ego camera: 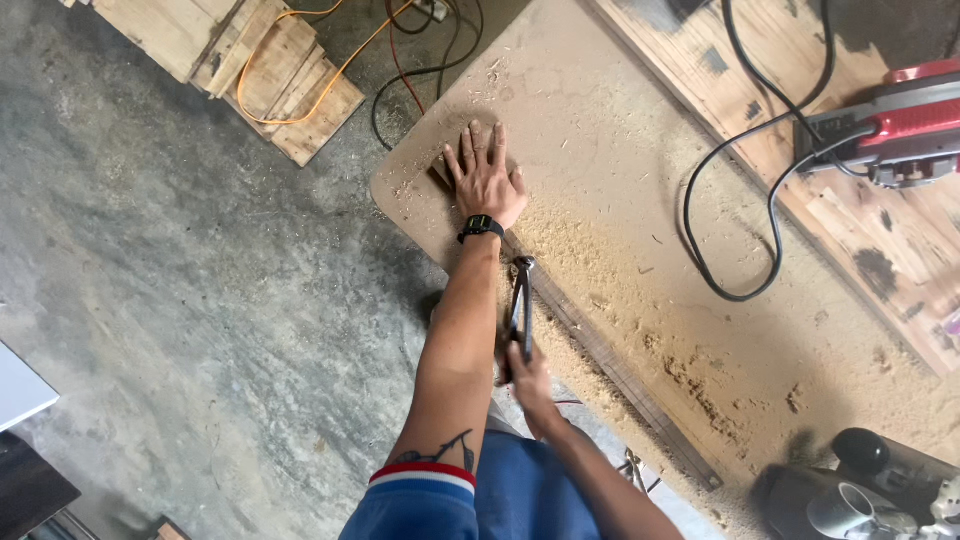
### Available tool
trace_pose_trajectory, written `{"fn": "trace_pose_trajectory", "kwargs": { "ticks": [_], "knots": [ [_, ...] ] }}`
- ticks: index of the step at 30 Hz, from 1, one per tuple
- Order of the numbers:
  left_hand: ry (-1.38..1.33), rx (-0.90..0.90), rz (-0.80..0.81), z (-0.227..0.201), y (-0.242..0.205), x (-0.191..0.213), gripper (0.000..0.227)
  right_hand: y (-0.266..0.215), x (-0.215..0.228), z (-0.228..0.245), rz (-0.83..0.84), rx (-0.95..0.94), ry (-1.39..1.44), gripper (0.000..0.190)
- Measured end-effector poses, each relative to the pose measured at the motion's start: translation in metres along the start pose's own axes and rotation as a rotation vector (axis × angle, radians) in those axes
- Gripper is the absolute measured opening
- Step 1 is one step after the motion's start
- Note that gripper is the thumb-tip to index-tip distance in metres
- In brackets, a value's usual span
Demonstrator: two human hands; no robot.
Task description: The person uses pincers to grip and pull at a wooden beam and then uses a chisel to carve and scrape the surface of the wood.
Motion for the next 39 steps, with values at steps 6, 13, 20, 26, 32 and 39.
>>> {"fn": "trace_pose_trajectory", "kwargs": {
  "ticks": [6, 13, 20, 26, 32, 39],
  "knots": [
    [-0.055, -0.015, -0.013, 0.001, -0.002, -0.002, 0.081, 0.035, 0.049, -0.033, -0.002, 0.12, -0.469, 0.022],
    [-0.026, -0.001, 0.005, -0.002, -0.001, 0.015, 0.079, 0.007, 0.036, 0.082, 0.337, -0.374, -0.011, 0.04],
    [-0.076, 0.002, 0.032, -0.003, -0.001, 0.011, 0.079, -0.024, 0.013, 0.151, 0.299, -0.536, -0.142, 0.09],
    [-0.123, -0.005, 0.028, -0.004, -0.002, 0.01, 0.077, 0.006, 0.004, 0.147, 0.261, -0.681, -0.21, 0.083],
    [-0.142, -0.004, 0.065, -0.004, -0.002, 0.014, 0.074, 0.008, -0.008, 0.161, 0.185, -0.745, -0.268, 0.091],
    [-0.11, -0.03, 0.124, -0.004, -0.003, 0.014, 0.078, 0.013, -0.036, 0.19, 0.061, -0.83, -0.399, 0.082]
  ]
}}
Point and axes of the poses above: each hand's wrist, its own y-axis towards the middle knuckle, its own x-axis out of the back of the hand, z = x × y, the point moved 8 cm from there along y, towards the middle knuckle, and after that the axes turned 8 degrees about -z, right-handed, at the moved point
